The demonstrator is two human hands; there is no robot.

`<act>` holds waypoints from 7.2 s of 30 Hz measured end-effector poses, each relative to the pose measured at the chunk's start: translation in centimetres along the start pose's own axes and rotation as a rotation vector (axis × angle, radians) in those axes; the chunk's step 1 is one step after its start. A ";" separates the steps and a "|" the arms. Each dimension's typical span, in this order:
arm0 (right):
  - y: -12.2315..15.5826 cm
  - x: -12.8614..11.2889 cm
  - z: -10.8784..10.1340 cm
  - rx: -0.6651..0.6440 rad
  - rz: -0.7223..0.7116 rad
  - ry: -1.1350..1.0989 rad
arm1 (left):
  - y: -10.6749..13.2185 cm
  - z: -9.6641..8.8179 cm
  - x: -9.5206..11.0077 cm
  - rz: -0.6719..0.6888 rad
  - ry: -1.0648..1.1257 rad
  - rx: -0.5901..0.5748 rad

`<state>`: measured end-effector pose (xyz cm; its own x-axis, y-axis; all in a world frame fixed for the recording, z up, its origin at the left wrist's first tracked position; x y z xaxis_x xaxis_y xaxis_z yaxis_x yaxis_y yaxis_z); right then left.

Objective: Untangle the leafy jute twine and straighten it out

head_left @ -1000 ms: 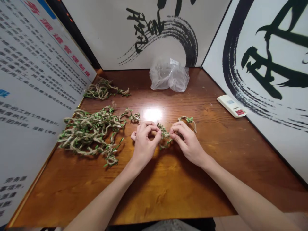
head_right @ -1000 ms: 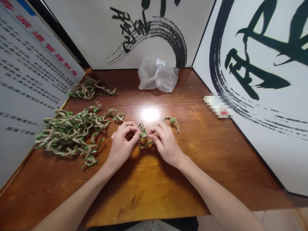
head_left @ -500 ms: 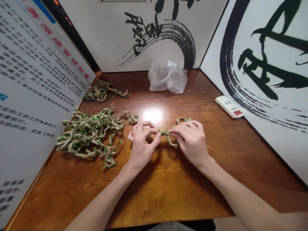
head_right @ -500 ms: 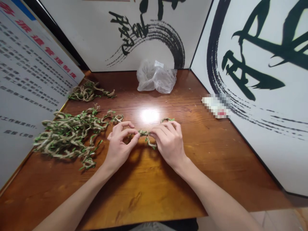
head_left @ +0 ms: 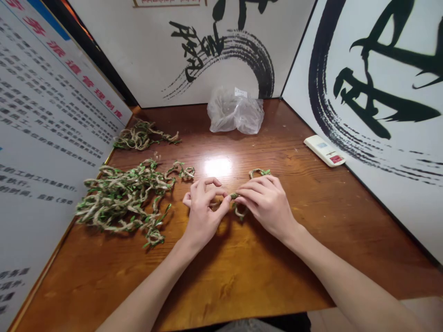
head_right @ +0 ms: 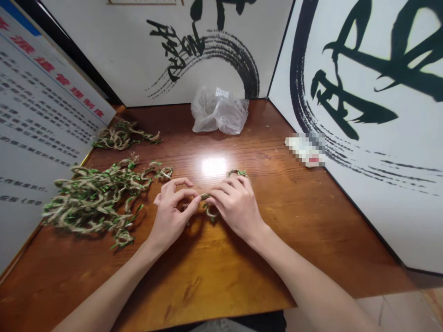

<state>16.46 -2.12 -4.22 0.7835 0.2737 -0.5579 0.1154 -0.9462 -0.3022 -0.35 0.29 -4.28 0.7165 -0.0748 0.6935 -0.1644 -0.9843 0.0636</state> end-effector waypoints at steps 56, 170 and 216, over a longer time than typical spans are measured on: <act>-0.7 2.6 -0.9 -0.099 0.961 -0.781 | -1.9 -0.7 -2.3 -0.269 0.643 -0.060; 0.8 -0.5 0.8 0.055 0.275 -0.349 | 0.1 -0.2 -0.5 -0.106 0.368 -0.227; 1.1 -0.8 1.2 0.043 0.455 -0.508 | -0.4 -0.3 -0.5 -0.208 0.570 -0.287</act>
<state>15.25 -3.18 -5.10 0.3629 -0.0929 -0.9272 -0.1906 -0.9814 0.0238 -0.89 0.76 -4.43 0.2953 0.2856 0.9117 -0.2920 -0.8816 0.3708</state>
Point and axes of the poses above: each hand's wrist, its own y-axis away from the middle knuckle, its own z-axis out of the palm, x = y × z, the point moved 1 cm from there along -y, towards the middle knuckle, and after that the axes turned 7 degrees about x, right-handed, at the moved point
